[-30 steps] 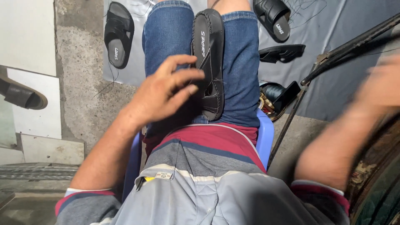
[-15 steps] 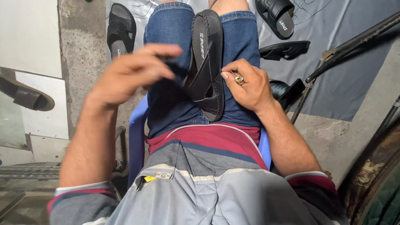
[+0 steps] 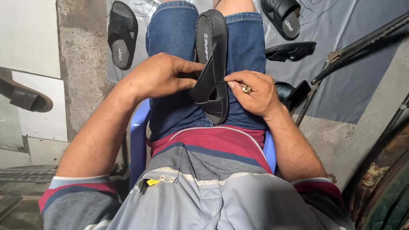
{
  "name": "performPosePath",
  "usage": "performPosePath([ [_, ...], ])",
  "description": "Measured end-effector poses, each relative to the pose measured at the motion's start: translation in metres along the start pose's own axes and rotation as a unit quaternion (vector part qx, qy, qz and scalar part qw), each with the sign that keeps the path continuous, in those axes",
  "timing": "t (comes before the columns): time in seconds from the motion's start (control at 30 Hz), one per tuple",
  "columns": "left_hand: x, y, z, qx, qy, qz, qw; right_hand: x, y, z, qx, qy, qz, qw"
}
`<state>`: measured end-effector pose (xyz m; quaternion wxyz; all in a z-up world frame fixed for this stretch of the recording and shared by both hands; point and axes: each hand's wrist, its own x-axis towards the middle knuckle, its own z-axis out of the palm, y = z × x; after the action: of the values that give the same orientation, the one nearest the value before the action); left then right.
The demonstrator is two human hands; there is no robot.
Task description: Hand-stitching a sandal strap to the sole using an awl and thread
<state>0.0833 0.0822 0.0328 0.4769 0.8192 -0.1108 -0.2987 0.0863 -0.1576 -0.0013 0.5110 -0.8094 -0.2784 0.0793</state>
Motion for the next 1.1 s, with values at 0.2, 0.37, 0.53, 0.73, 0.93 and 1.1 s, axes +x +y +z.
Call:
performPosePath([
  [0.2, 0.013, -0.016, 0.015, 0.060, 0.063, -0.032, 0.996, 0.000, 0.005, 0.005, 0.009, 0.012, -0.021, 1.000],
  [0.37, 0.014, -0.026, 0.022, 0.057, 0.129, 0.005, 0.990, -0.002, 0.009, 0.009, -0.007, 0.035, -0.048, 0.998],
  [0.53, -0.010, -0.025, 0.012, -0.107, 0.168, -0.058, 0.978, -0.003, 0.009, 0.003, 0.000, 0.020, -0.020, 1.000],
  [0.73, -0.066, -0.073, -0.005, -0.111, 0.392, -0.255, 0.877, -0.016, 0.005, -0.020, -0.085, -0.074, 0.033, 0.993],
  [0.93, -0.045, -0.048, 0.018, 0.226, 0.311, 0.064, 0.921, 0.001, -0.010, -0.032, -0.106, -0.033, -0.005, 0.994],
  [1.1, -0.023, -0.015, 0.056, 0.207, 0.156, 0.157, 0.953, 0.025, -0.028, -0.021, -0.128, -0.005, 0.013, 0.992],
])
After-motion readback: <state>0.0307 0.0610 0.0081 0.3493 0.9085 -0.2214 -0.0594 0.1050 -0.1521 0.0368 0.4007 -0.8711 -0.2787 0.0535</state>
